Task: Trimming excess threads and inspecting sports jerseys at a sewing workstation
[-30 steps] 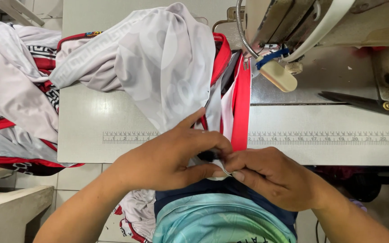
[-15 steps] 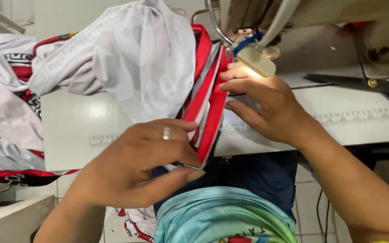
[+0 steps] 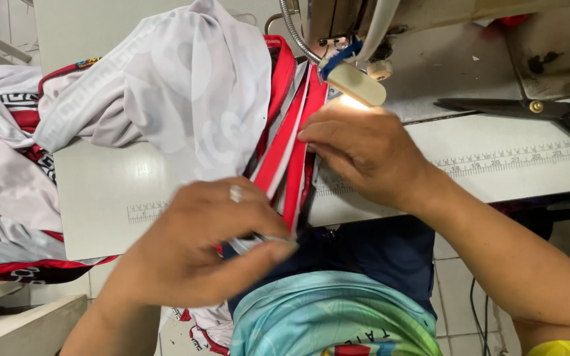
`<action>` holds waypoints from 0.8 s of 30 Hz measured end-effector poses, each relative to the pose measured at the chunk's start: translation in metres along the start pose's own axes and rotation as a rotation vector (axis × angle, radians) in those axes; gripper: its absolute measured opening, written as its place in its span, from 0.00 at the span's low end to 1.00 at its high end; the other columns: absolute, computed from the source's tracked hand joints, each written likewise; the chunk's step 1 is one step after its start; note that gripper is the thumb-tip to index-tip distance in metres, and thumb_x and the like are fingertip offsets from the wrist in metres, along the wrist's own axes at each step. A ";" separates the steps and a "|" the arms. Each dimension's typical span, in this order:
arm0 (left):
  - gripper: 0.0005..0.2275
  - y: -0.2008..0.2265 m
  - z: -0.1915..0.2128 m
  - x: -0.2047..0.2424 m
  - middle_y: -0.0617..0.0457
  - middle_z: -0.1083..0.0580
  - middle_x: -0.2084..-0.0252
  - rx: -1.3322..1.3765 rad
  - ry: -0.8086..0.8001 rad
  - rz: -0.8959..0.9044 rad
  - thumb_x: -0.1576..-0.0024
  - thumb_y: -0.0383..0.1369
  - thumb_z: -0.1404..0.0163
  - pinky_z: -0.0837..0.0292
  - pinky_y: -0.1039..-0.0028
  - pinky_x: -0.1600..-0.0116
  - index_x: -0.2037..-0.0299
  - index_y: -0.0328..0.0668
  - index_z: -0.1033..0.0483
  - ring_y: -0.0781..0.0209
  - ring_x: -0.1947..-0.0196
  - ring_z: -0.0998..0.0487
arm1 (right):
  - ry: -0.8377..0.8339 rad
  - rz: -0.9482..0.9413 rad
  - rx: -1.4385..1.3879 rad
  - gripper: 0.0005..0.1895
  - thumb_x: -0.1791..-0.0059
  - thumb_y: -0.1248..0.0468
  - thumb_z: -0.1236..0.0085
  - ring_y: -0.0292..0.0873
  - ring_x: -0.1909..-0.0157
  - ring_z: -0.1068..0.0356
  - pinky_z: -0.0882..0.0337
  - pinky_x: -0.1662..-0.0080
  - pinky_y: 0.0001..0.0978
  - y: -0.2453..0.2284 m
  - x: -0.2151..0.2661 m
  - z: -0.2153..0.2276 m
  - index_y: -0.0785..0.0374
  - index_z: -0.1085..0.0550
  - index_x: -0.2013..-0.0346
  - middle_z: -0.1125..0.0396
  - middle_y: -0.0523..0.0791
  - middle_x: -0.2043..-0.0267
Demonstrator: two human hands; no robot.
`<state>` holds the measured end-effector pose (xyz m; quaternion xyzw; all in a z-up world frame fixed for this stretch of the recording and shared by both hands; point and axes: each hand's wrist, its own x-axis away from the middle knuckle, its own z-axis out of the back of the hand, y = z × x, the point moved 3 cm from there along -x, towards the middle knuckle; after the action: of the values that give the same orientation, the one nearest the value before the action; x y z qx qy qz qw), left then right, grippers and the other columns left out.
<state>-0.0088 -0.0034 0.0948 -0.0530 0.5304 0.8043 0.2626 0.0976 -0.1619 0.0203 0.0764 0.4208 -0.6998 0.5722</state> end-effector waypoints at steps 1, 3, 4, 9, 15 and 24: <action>0.03 -0.001 -0.006 0.000 0.53 0.27 0.75 -0.022 -0.083 -0.042 0.44 0.26 0.54 0.30 0.73 0.67 0.69 0.37 0.28 0.59 0.78 0.27 | -0.031 -0.003 0.007 0.06 0.49 0.75 0.48 0.49 0.64 0.31 0.31 0.63 0.36 0.002 0.003 -0.004 0.67 0.30 0.58 0.31 0.49 0.62; 0.03 -0.003 -0.013 0.001 0.53 0.26 0.73 -0.049 -0.157 -0.088 0.43 0.25 0.56 0.31 0.70 0.64 0.66 0.38 0.29 0.55 0.75 0.26 | -0.068 0.003 0.020 0.06 0.48 0.73 0.52 0.51 0.64 0.33 0.34 0.61 0.40 0.002 0.006 -0.004 0.66 0.31 0.56 0.33 0.49 0.62; 0.04 -0.004 -0.016 0.001 0.52 0.29 0.75 -0.075 -0.225 -0.059 0.43 0.27 0.56 0.34 0.68 0.67 0.67 0.38 0.29 0.53 0.77 0.29 | -0.178 0.047 0.010 0.06 0.47 0.72 0.58 0.52 0.63 0.34 0.34 0.60 0.40 -0.001 0.006 -0.004 0.68 0.31 0.59 0.34 0.51 0.61; 0.04 -0.012 -0.021 0.001 0.51 0.35 0.82 -0.063 -0.272 -0.029 0.45 0.25 0.56 0.44 0.67 0.76 0.70 0.39 0.29 0.52 0.85 0.40 | -0.401 0.086 -0.038 0.09 0.51 0.72 0.58 0.56 0.51 0.34 0.33 0.47 0.46 0.007 0.026 0.000 0.71 0.31 0.59 0.34 0.53 0.56; 0.08 -0.030 -0.025 -0.010 0.52 0.30 0.81 -0.088 -0.427 0.210 0.44 0.32 0.56 0.39 0.67 0.75 0.75 0.44 0.31 0.53 0.80 0.29 | -0.266 0.080 -0.044 0.07 0.51 0.71 0.52 0.57 0.53 0.29 0.26 0.49 0.45 0.016 0.043 -0.001 0.73 0.29 0.61 0.30 0.52 0.58; 0.06 -0.129 -0.072 -0.016 0.41 0.30 0.45 -0.600 0.057 -0.039 0.40 0.28 0.61 0.43 0.48 0.36 0.67 0.37 0.32 0.46 0.40 0.33 | -0.257 0.090 0.043 0.04 0.50 0.72 0.55 0.55 0.60 0.34 0.29 0.53 0.42 0.016 0.048 -0.003 0.71 0.31 0.67 0.36 0.52 0.63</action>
<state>0.0525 -0.0339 -0.0366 -0.1610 0.2753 0.9180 0.2357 0.0945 -0.1950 -0.0178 0.0171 0.3253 -0.6864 0.6502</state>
